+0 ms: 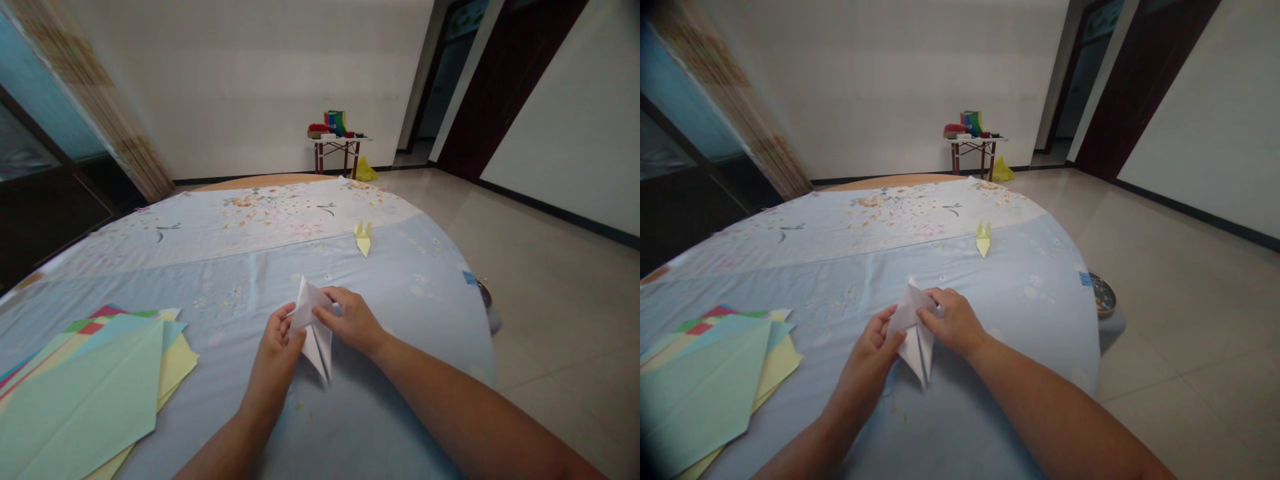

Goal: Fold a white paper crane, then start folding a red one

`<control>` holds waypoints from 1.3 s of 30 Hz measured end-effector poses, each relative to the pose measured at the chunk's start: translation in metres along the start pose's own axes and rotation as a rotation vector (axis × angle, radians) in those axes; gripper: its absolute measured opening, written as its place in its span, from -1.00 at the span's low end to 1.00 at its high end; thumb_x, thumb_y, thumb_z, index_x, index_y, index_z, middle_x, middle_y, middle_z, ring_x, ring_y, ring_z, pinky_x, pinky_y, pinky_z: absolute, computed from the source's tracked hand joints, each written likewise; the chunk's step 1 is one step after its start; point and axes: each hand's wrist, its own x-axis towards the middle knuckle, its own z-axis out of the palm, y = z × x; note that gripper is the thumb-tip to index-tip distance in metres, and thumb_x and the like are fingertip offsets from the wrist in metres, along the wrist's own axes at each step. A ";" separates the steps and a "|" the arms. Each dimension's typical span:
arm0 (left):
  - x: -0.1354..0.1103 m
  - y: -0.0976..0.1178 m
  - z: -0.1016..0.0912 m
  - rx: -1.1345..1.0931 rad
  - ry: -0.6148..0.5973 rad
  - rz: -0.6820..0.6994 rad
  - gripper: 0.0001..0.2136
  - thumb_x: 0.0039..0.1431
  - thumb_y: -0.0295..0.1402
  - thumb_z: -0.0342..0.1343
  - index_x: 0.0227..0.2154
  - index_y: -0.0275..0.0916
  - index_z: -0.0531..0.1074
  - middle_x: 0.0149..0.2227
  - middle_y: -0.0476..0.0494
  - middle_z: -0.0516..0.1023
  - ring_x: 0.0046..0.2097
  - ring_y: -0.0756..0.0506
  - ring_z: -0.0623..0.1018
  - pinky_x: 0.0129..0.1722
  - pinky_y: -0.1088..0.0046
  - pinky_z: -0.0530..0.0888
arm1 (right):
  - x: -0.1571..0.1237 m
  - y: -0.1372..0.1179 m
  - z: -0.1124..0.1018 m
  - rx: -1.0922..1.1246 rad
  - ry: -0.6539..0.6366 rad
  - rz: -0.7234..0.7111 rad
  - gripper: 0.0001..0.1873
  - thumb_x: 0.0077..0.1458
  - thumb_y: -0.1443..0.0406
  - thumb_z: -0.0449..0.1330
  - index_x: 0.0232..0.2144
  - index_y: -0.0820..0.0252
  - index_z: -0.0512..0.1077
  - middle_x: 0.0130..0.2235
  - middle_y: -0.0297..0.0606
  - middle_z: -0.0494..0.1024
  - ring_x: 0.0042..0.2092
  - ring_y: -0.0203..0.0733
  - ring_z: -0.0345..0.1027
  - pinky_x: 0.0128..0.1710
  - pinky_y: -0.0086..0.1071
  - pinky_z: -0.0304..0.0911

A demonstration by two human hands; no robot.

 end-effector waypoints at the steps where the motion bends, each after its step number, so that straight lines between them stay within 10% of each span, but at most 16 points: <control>1: 0.001 0.002 0.000 0.002 0.002 -0.024 -0.46 -0.10 -0.35 0.18 -0.01 -0.27 0.18 -0.17 -0.20 0.50 -0.29 -0.08 0.53 -0.38 0.49 0.41 | 0.000 0.000 0.000 -0.025 -0.027 -0.016 -0.77 0.01 0.29 0.16 -0.23 0.19 0.43 -0.32 -0.27 0.50 -0.27 -0.24 0.32 -0.24 -0.42 0.18; 9: 0.013 0.006 -0.014 0.066 -0.099 -0.131 -0.66 -0.02 -0.17 0.12 -0.25 -0.33 0.42 -0.49 -0.06 0.53 -0.48 -0.05 0.48 -0.45 0.48 0.38 | -0.003 -0.005 0.000 -0.017 -0.118 -0.055 -0.83 0.07 0.30 0.10 -0.28 0.19 0.44 -0.38 -0.28 0.51 -0.32 -0.26 0.33 -0.28 -0.42 0.18; 15: 0.012 0.004 -0.013 0.141 -0.095 -0.100 -0.61 -0.03 -0.09 0.10 -0.26 -0.33 0.44 -0.49 -0.08 0.54 -0.45 -0.11 0.50 -0.43 0.43 0.39 | -0.002 -0.003 0.000 0.014 0.038 -0.091 -0.88 0.03 0.34 0.14 -0.37 0.17 0.47 -0.37 -0.27 0.52 -0.29 -0.25 0.34 -0.21 -0.38 0.18; 39: 0.013 0.013 -0.008 0.047 -0.083 -0.153 -0.62 -0.08 -0.15 0.15 -0.21 -0.28 0.38 -0.52 -0.01 0.48 -0.52 -0.01 0.43 -0.53 0.54 0.32 | -0.004 -0.008 0.000 -0.044 -0.021 -0.149 -0.94 0.00 0.37 0.13 -0.43 0.17 0.42 -0.42 -0.29 0.47 -0.31 -0.26 0.30 -0.25 -0.39 0.19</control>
